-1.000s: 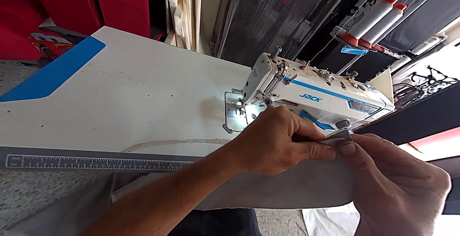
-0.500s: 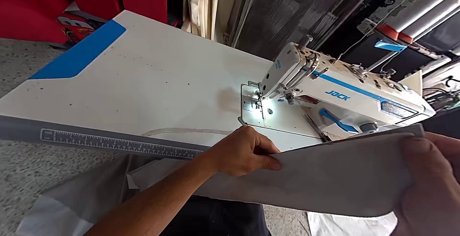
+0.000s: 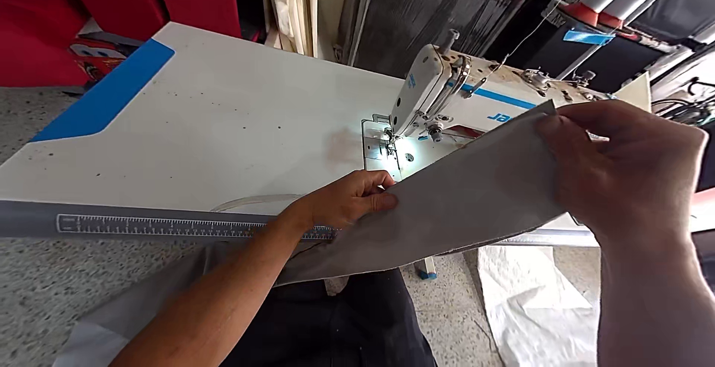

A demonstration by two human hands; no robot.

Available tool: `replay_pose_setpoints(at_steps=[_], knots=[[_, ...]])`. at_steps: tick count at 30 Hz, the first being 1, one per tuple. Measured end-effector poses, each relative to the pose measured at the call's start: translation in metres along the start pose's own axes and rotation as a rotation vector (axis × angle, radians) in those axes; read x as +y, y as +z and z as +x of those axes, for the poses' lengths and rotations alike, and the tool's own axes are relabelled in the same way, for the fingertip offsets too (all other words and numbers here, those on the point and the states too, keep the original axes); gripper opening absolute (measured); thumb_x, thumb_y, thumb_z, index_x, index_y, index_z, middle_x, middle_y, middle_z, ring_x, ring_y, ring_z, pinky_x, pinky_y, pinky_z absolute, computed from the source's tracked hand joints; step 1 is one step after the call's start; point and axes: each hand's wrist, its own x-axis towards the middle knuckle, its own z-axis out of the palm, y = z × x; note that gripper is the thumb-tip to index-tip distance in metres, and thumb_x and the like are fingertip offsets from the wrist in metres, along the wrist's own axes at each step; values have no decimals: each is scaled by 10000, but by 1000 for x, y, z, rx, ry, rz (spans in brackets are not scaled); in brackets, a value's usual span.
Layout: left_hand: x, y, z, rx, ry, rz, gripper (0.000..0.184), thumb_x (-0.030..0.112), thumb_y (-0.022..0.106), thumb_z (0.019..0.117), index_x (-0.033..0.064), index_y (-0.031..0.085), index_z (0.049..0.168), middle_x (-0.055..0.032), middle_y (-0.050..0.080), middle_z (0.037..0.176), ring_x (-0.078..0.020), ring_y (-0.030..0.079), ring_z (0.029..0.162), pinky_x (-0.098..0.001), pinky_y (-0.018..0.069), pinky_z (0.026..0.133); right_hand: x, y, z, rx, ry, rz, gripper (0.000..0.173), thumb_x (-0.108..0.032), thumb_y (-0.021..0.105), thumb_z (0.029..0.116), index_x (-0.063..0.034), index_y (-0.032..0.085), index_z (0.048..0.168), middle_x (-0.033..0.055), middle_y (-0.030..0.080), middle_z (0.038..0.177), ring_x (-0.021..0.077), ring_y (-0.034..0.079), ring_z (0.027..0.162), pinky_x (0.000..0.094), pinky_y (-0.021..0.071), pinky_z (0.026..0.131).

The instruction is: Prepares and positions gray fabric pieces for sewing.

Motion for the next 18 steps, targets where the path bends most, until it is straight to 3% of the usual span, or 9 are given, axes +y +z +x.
replay_pose_setpoints(at_steps=[3,6,8,12,15,18], knots=[[-9,6,-1,-27,14,-163,173,109,546,1035,16,566,1179,-52,726,871,-92,717,766,-248,607,688,12,2,3,-15,31,-112,214,-297,589,1031,-116,696,1065,-46,688,857,-73,549,589,150,474,556],[-16,8,2,-127,-21,-340,397,29,668,913,-7,558,1293,-80,752,1005,-129,749,872,-294,637,772,20,3,2,-4,43,-145,223,-288,577,1040,-102,695,1074,-23,678,835,-44,523,570,180,458,556],[-15,10,4,-167,-60,-332,405,3,712,858,-10,611,1250,-82,757,995,-132,748,862,-301,638,773,25,3,1,29,19,-145,233,-279,576,1041,-79,694,1072,-16,669,824,-64,505,569,149,442,553],[-11,10,5,-248,-75,-277,278,-58,669,882,-27,637,1156,-80,750,948,-119,738,830,-288,632,764,35,4,-4,70,14,-118,258,-274,579,1047,-40,681,1085,6,685,855,-83,540,599,120,467,577],[-12,9,7,-246,-53,-225,264,-66,650,888,-33,638,1150,-74,745,937,-109,731,822,-280,626,761,37,4,-6,63,29,-124,266,-286,575,1061,-43,666,1115,15,669,827,-40,517,547,160,462,543],[-12,9,5,-192,-71,-178,293,-78,683,879,-33,638,1165,-95,746,945,-130,735,826,-294,628,761,36,3,-7,71,-11,-87,269,-278,578,1056,-29,659,1118,-10,672,832,-78,534,560,123,474,546]])
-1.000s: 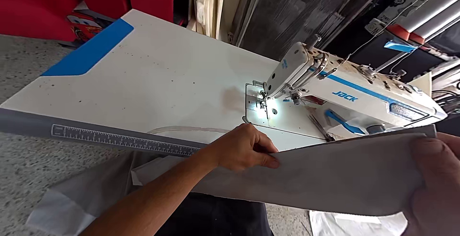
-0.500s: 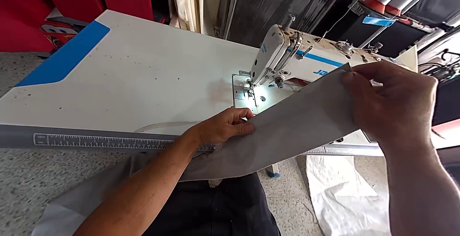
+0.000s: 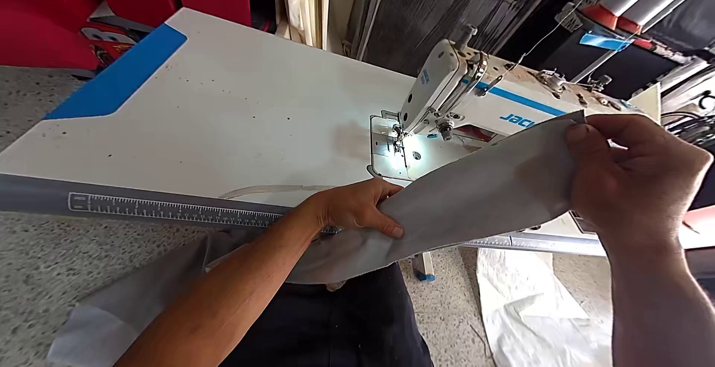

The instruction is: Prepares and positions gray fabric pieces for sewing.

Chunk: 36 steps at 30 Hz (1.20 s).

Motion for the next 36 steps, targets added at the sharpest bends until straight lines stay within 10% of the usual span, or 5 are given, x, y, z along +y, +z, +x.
replay_pose_setpoints(at_steps=[10,16,22,26,36], knots=[[91,15,21,130,369,426,696,534,684,897,-29,578,1293,-85,670,1230,-146,643,1138,-349,554,975,-59,-35,3,-122,-403,180,139,-277,609,998,-165,691,1015,-130,604,838,-79,505,652,93,431,550],[132,53,38,413,556,385,98,55,729,923,-5,704,996,-34,717,834,-85,696,750,-249,615,686,-73,-32,5,-95,-329,243,107,-244,653,962,-170,731,970,-145,601,755,-79,462,559,90,380,465],[117,57,40,651,595,300,91,71,679,972,-5,720,997,-49,714,807,-92,676,669,-227,598,606,-65,-26,-21,-213,14,506,269,-463,753,893,-251,726,1056,-102,719,802,26,653,600,182,554,494],[114,55,39,729,569,296,94,89,668,979,20,727,1003,-49,722,809,-105,684,671,-233,600,604,-52,-13,-44,-98,189,782,123,-273,791,899,-157,759,927,8,719,723,52,640,545,183,544,489],[99,54,28,696,682,325,113,134,714,954,47,755,1013,-41,748,881,-104,715,761,-259,629,721,-61,-5,-57,188,56,782,77,-194,765,926,-128,786,961,-8,744,798,43,660,599,179,568,529]])
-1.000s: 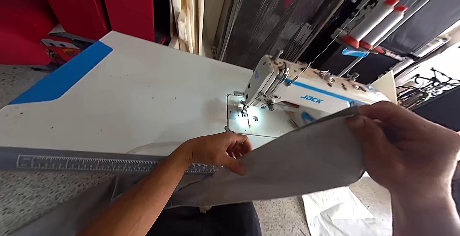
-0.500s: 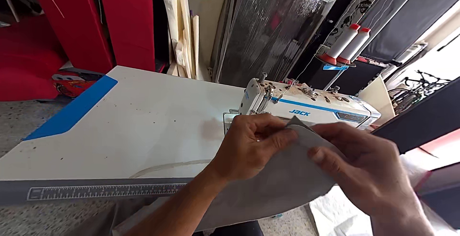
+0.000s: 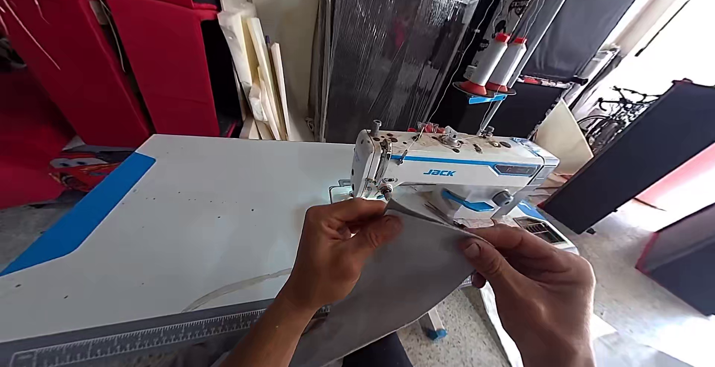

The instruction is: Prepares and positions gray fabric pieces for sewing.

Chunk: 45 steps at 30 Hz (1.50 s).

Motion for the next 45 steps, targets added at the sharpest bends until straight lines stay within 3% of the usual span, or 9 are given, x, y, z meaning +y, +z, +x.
replay_pose_setpoints(at_steps=[4,8,14,26,30,36,38,41,45], knots=[[4,-10,-10,-37,108,-7,126,218,731,957,104,771,994,3,743,889,-63,706,817,-221,607,752,-9,5,-9,-10,-159,-82,82,-182,756,944,-124,779,997,-26,751,877,55,706,735,196,617,665],[9,-12,-19,-24,140,-46,121,220,723,963,135,784,1023,4,760,920,-70,723,859,-228,615,793,-18,9,-17,-38,-113,-46,108,-181,749,950,-112,767,1031,-28,754,915,46,710,789,197,618,720],[9,-16,-29,13,103,-41,146,223,713,970,122,786,1046,1,759,913,-62,718,830,-220,611,768,-16,22,-28,8,92,107,123,-170,749,940,-50,775,924,18,754,796,44,696,687,194,600,638],[22,-36,-52,172,-33,-75,146,241,716,964,155,778,1065,13,755,943,-53,713,838,-253,618,800,-27,50,-22,-63,15,12,50,-123,737,911,-108,779,934,-17,743,788,64,689,644,218,606,582],[54,-80,-72,384,-153,34,136,359,638,1006,281,729,1068,101,732,964,-27,699,864,-238,606,786,-54,115,-12,-240,27,-42,27,-130,733,898,-119,744,876,-68,678,681,16,625,554,223,552,484],[143,-217,-73,478,-82,564,110,280,563,1037,268,671,1052,190,693,921,58,657,848,-141,548,781,-92,234,3,-459,45,120,42,-121,732,870,-107,744,832,-29,614,625,93,580,531,332,456,438],[155,-235,-40,418,-51,650,101,192,584,989,251,666,1000,204,682,871,78,646,802,-120,546,744,-91,242,12,-486,110,175,56,-133,717,913,-100,754,887,-8,631,669,116,593,573,346,456,468],[128,-226,20,67,-126,766,97,239,628,991,249,699,1058,217,689,915,97,646,831,-122,555,754,-50,223,17,-421,341,254,118,-180,675,955,-90,743,920,30,645,680,152,595,549,367,473,455],[-8,-158,60,-335,-434,623,76,77,668,930,41,731,953,11,713,806,-45,666,727,-259,583,690,60,172,-5,-299,853,212,186,-226,652,980,-66,734,934,47,700,741,154,663,606,345,575,569]])
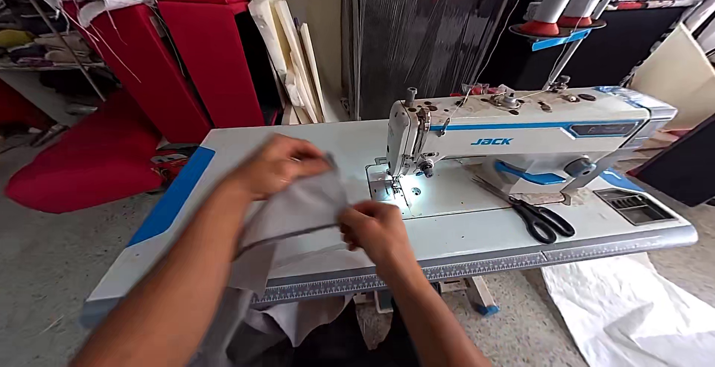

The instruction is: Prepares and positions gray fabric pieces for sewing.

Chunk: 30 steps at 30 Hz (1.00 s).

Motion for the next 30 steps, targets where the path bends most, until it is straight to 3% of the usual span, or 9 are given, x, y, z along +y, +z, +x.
replay_pose_setpoints(at_steps=[4,7,11,15,20,30], knots=[[-74,111,67,-401,-162,-58,149,135,707,962,-3,751,993,-85,737,864,-127,690,796,-355,575,786,66,-55,22,230,293,-162,167,-194,708,944,-68,760,848,36,709,670,139,683,577,329,589,572],[-84,137,88,-503,-222,49,168,196,717,973,35,760,994,-69,733,870,-134,678,798,-368,556,780,65,-75,33,220,381,-387,184,-262,710,917,-136,765,794,-3,699,642,116,675,564,335,571,565],[-88,141,88,-435,-181,205,151,244,739,957,104,791,974,-37,751,909,-157,696,842,-440,562,815,57,-80,45,163,439,-510,192,-288,689,913,-160,761,789,-18,691,644,100,664,559,333,563,563],[-99,147,83,-291,-81,189,141,241,760,930,104,794,937,-33,721,888,-149,672,816,-406,556,773,53,-85,54,109,513,-428,180,-254,696,935,-130,754,819,-16,706,651,83,663,533,275,555,516],[-102,153,80,-208,-97,159,128,233,766,922,113,797,949,-20,706,872,-134,662,782,-392,553,737,44,-96,63,58,614,-275,166,-182,727,967,-46,721,871,8,706,654,79,635,492,223,517,459],[-113,158,71,-155,55,184,136,256,744,924,128,792,930,3,669,847,-126,647,789,-384,540,725,32,-102,71,-23,723,-296,161,-143,731,966,-7,667,909,36,690,667,88,652,526,211,536,496]])
